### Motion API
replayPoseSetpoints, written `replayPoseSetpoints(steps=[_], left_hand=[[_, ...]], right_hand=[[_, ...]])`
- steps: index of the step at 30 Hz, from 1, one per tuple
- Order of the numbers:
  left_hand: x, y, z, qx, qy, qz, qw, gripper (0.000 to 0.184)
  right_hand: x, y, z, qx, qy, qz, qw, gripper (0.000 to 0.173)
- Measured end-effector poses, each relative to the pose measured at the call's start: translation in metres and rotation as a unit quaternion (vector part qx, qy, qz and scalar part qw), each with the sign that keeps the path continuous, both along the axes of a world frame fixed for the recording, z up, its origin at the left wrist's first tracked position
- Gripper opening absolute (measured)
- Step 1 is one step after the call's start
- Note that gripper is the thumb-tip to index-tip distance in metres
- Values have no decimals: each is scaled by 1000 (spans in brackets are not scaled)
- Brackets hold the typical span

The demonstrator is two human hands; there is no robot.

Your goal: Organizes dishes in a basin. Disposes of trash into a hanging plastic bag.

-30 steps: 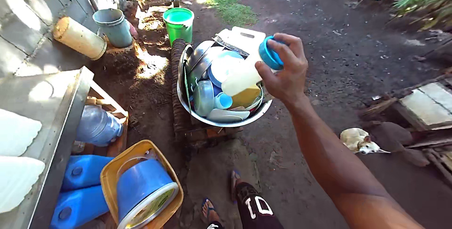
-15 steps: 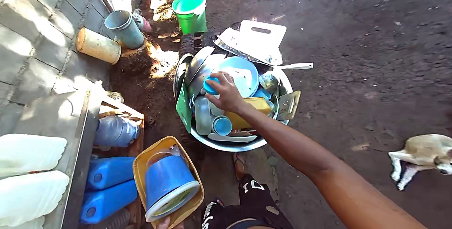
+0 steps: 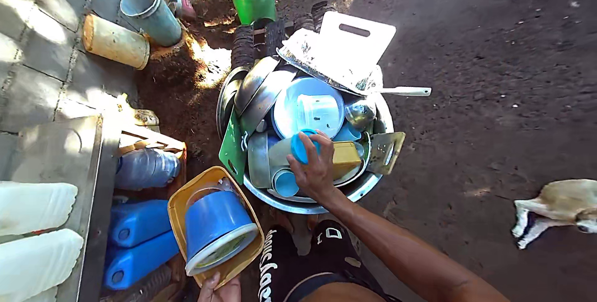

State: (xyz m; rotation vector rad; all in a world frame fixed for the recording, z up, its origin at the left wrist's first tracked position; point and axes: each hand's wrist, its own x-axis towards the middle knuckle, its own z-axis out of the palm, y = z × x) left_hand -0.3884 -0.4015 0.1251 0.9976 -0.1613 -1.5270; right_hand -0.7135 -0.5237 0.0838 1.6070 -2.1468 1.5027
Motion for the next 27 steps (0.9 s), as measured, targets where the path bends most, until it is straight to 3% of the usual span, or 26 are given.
replayPoseSetpoints(steps=[5,10,16,20,23,25,27], left_hand=[[0,-33,-4,-6,-20,-21,1000,48],[14,-69,14,-64,-12,-67,996,39],[10,-94,29,-85,-44,-109,989,37],[-17,-110,36,-75,-57,-142,985,52],[-46,-124,36,-81,-35,-165,982,68],[-64,-133,38,-88,-21,-186,978,79],[-78,-142,40,-87,-30,-202,975,91]], right_hand=[[4,2,-11,132,36,-10,991,55],[22,-8,-18,188,86,-9,978,62],[10,-3,11,326,88,74,938,75],[-1,11,55,151,-17,94,984,63],[2,16,97,49,-90,219,970,72],[11,15,115,55,-56,279,957,84],[21,8,118,82,9,270,959,89]])
